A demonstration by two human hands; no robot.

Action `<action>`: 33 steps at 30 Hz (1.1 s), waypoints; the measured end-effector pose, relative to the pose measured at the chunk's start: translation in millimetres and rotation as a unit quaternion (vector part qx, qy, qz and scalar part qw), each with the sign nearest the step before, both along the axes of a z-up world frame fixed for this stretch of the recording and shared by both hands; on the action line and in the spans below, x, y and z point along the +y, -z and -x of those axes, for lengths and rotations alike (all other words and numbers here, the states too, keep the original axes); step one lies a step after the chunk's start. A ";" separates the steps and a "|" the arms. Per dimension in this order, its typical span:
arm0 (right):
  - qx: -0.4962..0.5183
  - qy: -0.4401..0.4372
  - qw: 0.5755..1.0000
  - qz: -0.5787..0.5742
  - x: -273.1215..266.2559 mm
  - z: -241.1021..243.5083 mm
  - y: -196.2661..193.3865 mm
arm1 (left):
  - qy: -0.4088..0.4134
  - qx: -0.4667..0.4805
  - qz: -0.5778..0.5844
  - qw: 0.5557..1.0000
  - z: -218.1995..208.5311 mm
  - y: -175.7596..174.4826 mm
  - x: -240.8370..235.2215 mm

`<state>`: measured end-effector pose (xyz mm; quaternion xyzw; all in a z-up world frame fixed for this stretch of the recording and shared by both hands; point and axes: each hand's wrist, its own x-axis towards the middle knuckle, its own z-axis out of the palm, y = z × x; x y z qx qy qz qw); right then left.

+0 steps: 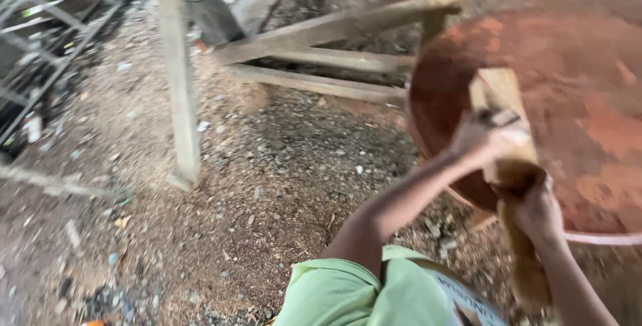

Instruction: The person sands a wooden turned post using a sanding block on a round workbench. They hold the post with one hand and rub the sanding block along its surface with the other, occasionally rotating the post to sand different sides.

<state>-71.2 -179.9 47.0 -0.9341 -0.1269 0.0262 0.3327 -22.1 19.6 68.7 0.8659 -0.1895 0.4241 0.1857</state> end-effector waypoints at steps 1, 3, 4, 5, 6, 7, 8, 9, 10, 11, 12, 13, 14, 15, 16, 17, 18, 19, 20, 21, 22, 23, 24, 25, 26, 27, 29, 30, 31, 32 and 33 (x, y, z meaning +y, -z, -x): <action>-0.019 -0.013 1.000 -0.019 -0.6 0.6 -1.7 | -0.056 0.022 -0.010 0.998 -12.2 4.2 3.2; 0.099 0.067 0.984 -0.132 39.7 43.5 -94.4 | -0.066 0.025 0.012 0.997 -26.6 45.6 -6.4; 0.203 0.113 0.939 -0.255 60.2 62.6 -149.0 | -0.104 0.020 0.029 0.994 -38.5 63.5 -9.5; 0.198 0.134 0.937 -0.256 41.4 39.3 -99.6 | -0.084 0.022 0.032 0.996 -21.3 66.4 -24.9; 0.135 0.085 0.977 -0.140 24.9 19.3 -51.6 | -0.055 0.036 0.036 0.997 -3.4 67.5 -30.2; 0.074 0.034 0.996 -0.021 7.5 2.7 -4.5 | -0.026 0.051 0.040 0.998 15.5 68.1 -33.7; 0.074 0.041 0.996 -0.025 5.5 -0.5 1.8 | -0.019 0.051 0.037 0.998 19.5 64.7 -34.3; 0.075 0.044 0.996 -0.027 4.4 -2.9 8.4 | -0.012 0.063 0.030 0.998 24.3 61.4 -33.8; 0.076 0.043 0.996 -0.027 4.6 -5.1 14.4 | -0.010 0.074 0.024 0.997 30.6 58.0 -31.8; 0.076 0.046 0.996 -0.029 12.6 1.7 1.9 | -0.007 0.074 0.022 0.997 14.8 58.4 -26.6; 0.084 0.047 0.995 -0.025 21.2 6.4 -12.0 | -0.009 0.089 0.013 0.996 -2.1 57.7 -20.8; 0.091 0.047 0.994 -0.021 30.2 11.4 -25.9 | -0.011 0.105 0.003 0.994 -18.9 56.9 -14.5; 0.091 0.046 0.995 -0.021 22.4 2.6 -8.4 | -0.012 0.104 0.003 0.994 -30.8 50.3 -6.7; 0.089 0.049 0.995 -0.006 14.9 -5.9 9.2 | -0.034 0.097 0.018 0.995 -42.4 43.9 1.5; 0.088 0.051 0.995 0.010 8.0 -13.5 26.9 | -0.058 0.091 0.035 0.994 -52.3 37.9 10.6; 0.088 0.047 0.995 0.011 4.5 -12.8 30.3 | -0.061 0.091 0.035 0.993 -51.5 40.6 5.9; 0.090 0.051 0.994 0.020 3.5 -16.0 32.8 | -0.076 0.067 0.034 0.994 -53.6 41.6 4.3; 0.092 0.055 0.994 0.028 3.1 -19.2 35.0 | -0.091 0.043 0.032 0.994 -55.7 42.3 3.1; 0.089 0.046 0.995 0.028 11.1 -5.6 2.6 | -0.101 0.041 0.032 0.994 -40.9 49.6 -6.7; 0.105 0.051 0.993 0.009 19.1 8.9 -30.0 | -0.067 0.046 0.044 0.996 -26.1 56.8 -16.5; 0.118 0.053 0.992 -0.012 30.4 21.1 -62.6 | -0.037 0.048 0.053 0.997 -13.9 63.1 -21.7; 0.114 0.039 0.993 -0.013 17.6 18.1 -46.2 | -0.050 0.043 0.051 0.996 5.3 54.3 -23.6; 0.088 0.017 0.996 -0.023 7.5 12.5 -29.9 | -0.020 0.053 0.023 0.998 24.2 45.6 -23.7; 0.061 -0.005 0.998 -0.033 -1.7 5.8 -13.6 | 0.010 0.065 -0.005 0.998 43.1 37.3 -24.8; 0.056 -0.023 0.998 -0.034 0.3 3.5 -12.6 | -0.008 0.060 -0.006 0.998 32.2 41.0 -17.2; 0.023 -0.028 0.999 -0.002 2.4 0.8 -11.3 | -0.013 0.084 -0.066 0.994 21.3 44.8 -8.5; -0.010 -0.044 0.998 0.033 3.6 2.0 -11.2 | -0.029 0.111 -0.120 0.986 1.2 50.8 5.4; 0.020 -0.028 0.999 0.026 4.4 2.1 -12.9 | -0.060 0.108 -0.068 0.990 -13.1 51.2 12.3; 0.050 -0.012 0.998 0.019 4.4 1.2 -14.6 | -0.090 0.104 -0.017 0.990 -28.2 51.6 19.2; 0.050 -0.018 0.998 0.020 3.1 -0.8 -10.4 | -0.096 0.103 -0.016 0.990 -27.4 48.0 18.5; 0.045 -0.015 0.998 0.033 1.5 -3.6 -6.2 | -0.101 0.082 -0.001 0.991 -27.2 44.5 17.5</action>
